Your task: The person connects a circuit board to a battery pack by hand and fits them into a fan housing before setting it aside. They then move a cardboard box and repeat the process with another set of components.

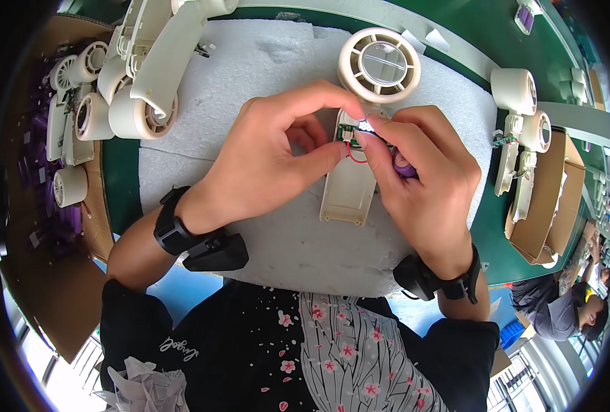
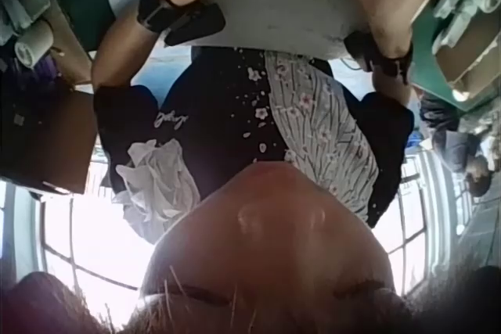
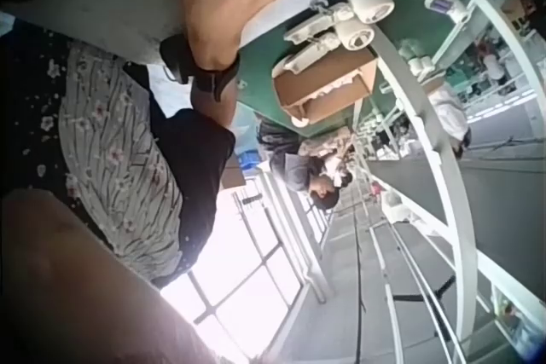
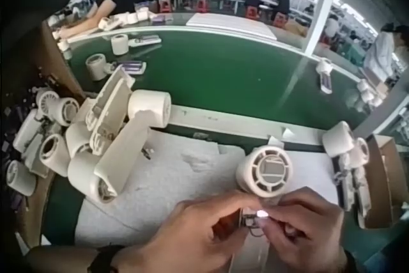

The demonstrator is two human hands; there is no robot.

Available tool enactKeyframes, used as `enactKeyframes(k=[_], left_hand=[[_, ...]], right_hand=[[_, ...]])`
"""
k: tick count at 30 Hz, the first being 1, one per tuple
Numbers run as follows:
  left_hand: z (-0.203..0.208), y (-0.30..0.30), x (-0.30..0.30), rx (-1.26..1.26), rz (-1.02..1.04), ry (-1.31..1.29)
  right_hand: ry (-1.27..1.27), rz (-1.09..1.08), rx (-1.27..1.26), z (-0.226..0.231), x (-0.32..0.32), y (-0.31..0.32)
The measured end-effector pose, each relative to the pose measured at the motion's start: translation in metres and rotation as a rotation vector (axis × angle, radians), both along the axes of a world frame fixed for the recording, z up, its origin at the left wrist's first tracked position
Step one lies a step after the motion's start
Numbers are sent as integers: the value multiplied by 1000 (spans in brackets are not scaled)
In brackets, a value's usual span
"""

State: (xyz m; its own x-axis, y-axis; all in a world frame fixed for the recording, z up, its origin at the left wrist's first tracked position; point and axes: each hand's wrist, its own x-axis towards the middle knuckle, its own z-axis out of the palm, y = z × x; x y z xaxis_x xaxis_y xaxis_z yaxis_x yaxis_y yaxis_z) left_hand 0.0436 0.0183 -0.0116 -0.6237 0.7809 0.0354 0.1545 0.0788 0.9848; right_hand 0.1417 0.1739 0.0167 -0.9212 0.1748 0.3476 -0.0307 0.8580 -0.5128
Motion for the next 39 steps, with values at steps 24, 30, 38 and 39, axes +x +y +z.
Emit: enactKeyframes(k=[24, 30, 38, 39], left_hand=[[4, -3, -8, 32, -116, 217], [5, -3, -7, 44, -126, 209], [8, -1, -8, 30, -137, 220], [9, -2, -8, 14, -138, 211]], right_hand=[[-553, -26, -620, 19, 2, 10], [-668, 82, -568, 27, 5, 19], [-698, 222, -706, 38, 8, 37], [-689, 214, -712, 37, 8, 38]])
